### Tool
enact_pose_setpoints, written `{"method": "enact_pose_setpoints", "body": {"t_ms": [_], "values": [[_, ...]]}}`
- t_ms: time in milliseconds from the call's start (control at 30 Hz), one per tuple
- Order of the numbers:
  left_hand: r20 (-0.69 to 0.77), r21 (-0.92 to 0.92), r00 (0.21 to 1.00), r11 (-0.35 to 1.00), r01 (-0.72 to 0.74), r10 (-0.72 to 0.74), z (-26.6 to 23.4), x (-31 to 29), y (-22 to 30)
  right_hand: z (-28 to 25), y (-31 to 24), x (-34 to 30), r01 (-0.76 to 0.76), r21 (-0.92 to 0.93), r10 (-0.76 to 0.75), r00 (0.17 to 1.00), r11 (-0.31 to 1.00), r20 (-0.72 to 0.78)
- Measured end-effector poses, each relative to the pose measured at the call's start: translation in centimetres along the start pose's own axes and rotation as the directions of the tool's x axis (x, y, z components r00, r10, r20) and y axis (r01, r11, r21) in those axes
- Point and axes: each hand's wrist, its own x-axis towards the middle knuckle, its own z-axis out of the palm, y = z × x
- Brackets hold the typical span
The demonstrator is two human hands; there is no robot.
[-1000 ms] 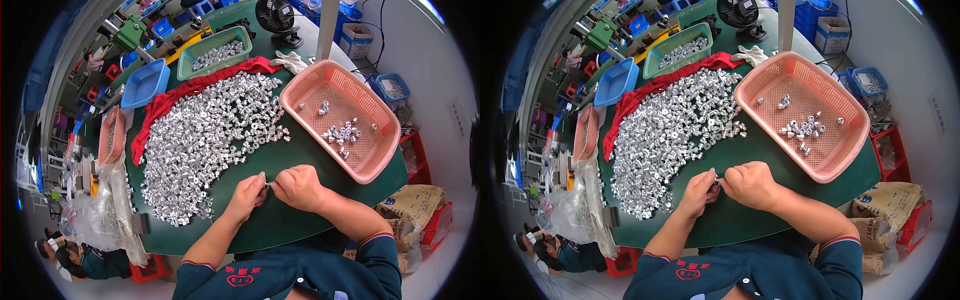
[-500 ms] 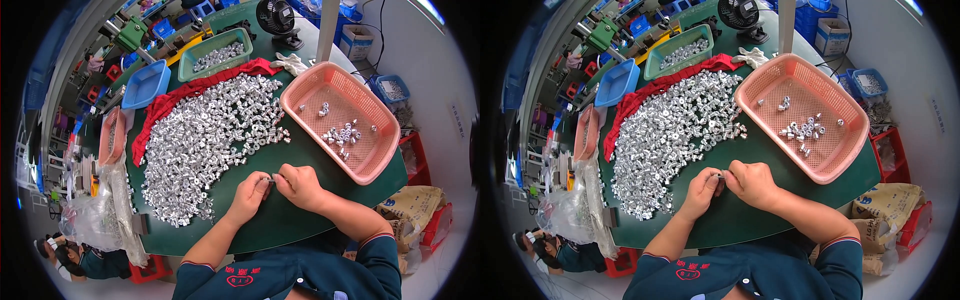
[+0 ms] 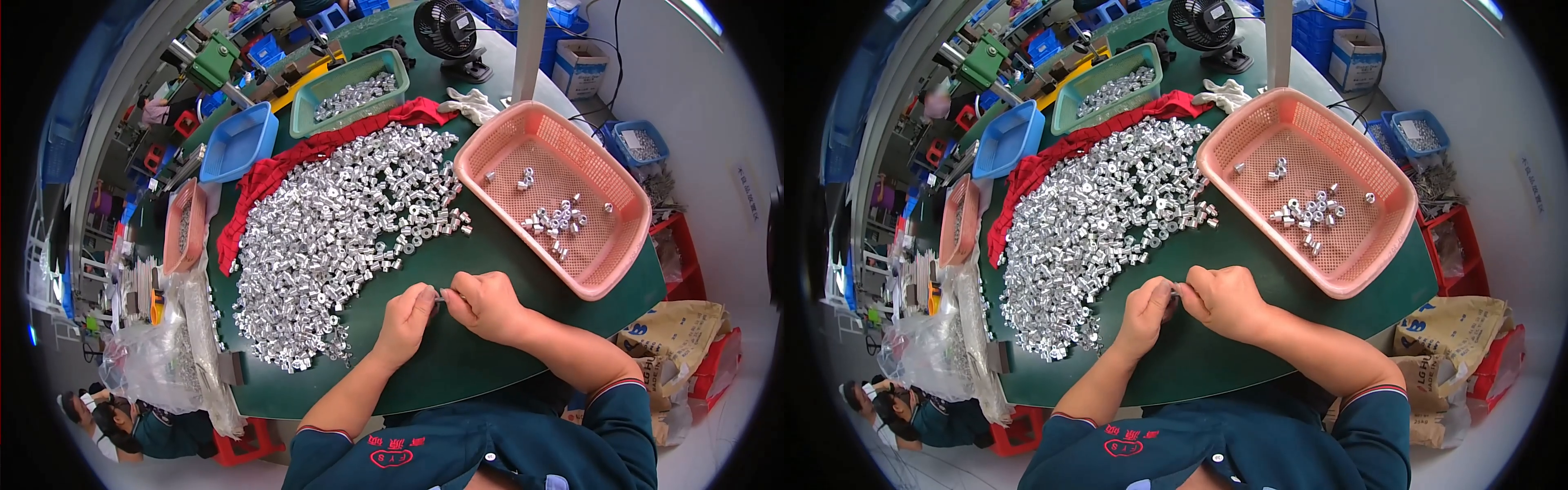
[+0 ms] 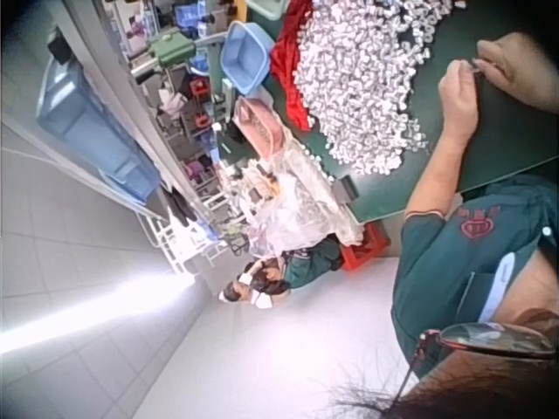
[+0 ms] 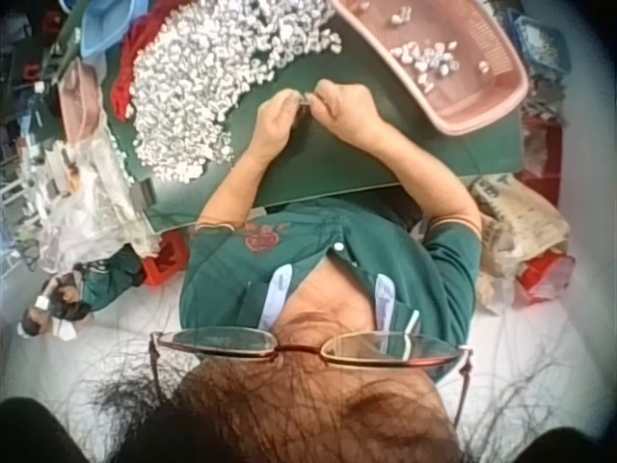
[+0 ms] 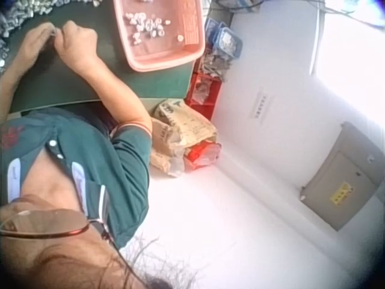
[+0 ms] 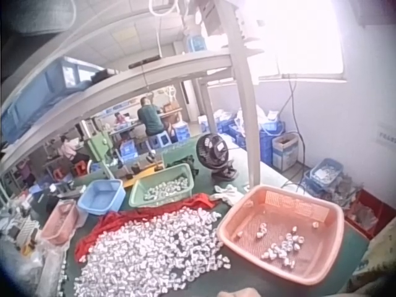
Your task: The person assembles small metal pins and plastic components by hand on a workbench.
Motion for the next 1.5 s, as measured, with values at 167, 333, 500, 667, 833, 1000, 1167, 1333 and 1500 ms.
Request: {"method": "enact_pose_setpoints", "body": {"t_ms": [167,333,500,667,833,1000,1167,1333,1500], "values": [[0.182,-0.509,0.911,0.758,0.409,-0.369,-0.2,0.6,0.8,-0.3,0.0,0.5,0.168,-0.124,-0.170,0.985,0.978,-0.003],[0.270,-0.526,0.853,0.674,0.519,-0.446,-0.9,0.8,1.4,-0.4,-0.2,0.8,0.291,-0.227,-0.302,0.953,0.929,-0.010],[0.188,-0.510,0.930,0.778,0.368,-0.317,-2.2,1.4,1.2,0.6,0.7,0.3,-0.161,0.080,0.167,0.983,0.984,-0.075],[-0.114,-0.264,0.984,0.959,0.106,-0.140,-7.8,7.7,3.3,0.2,0.4,0.2,-0.108,0.027,0.109,0.993,0.994,-0.039],[-0.361,-0.156,0.931,0.988,-0.006,-0.051,-14.5,19.8,4.7,0.7,0.8,0.1,0.091,-0.101,-0.092,0.996,0.991,-0.002],[-0.358,-0.149,0.920,0.982,0.115,-0.162,-17.1,26.2,5.3,0.3,0.6,0.1,0.147,-0.168,-0.142,0.989,0.975,0.042],[-0.346,-0.021,0.919,0.980,0.195,-0.190,-15.2,23.4,4.5,0.1,0.5,0.3,0.145,-0.162,-0.142,0.989,0.976,0.031],[-0.250,0.132,0.967,0.991,-0.016,0.049,-10.4,12.4,4.6,-0.6,0.4,1.0,0.104,-0.096,-0.108,0.993,0.990,-0.041],[-0.173,0.498,0.974,0.866,-0.040,0.145,-7.4,3.7,1.7,-0.4,0.5,1.0,0.099,-0.059,-0.102,0.993,0.993,-0.059]]}}
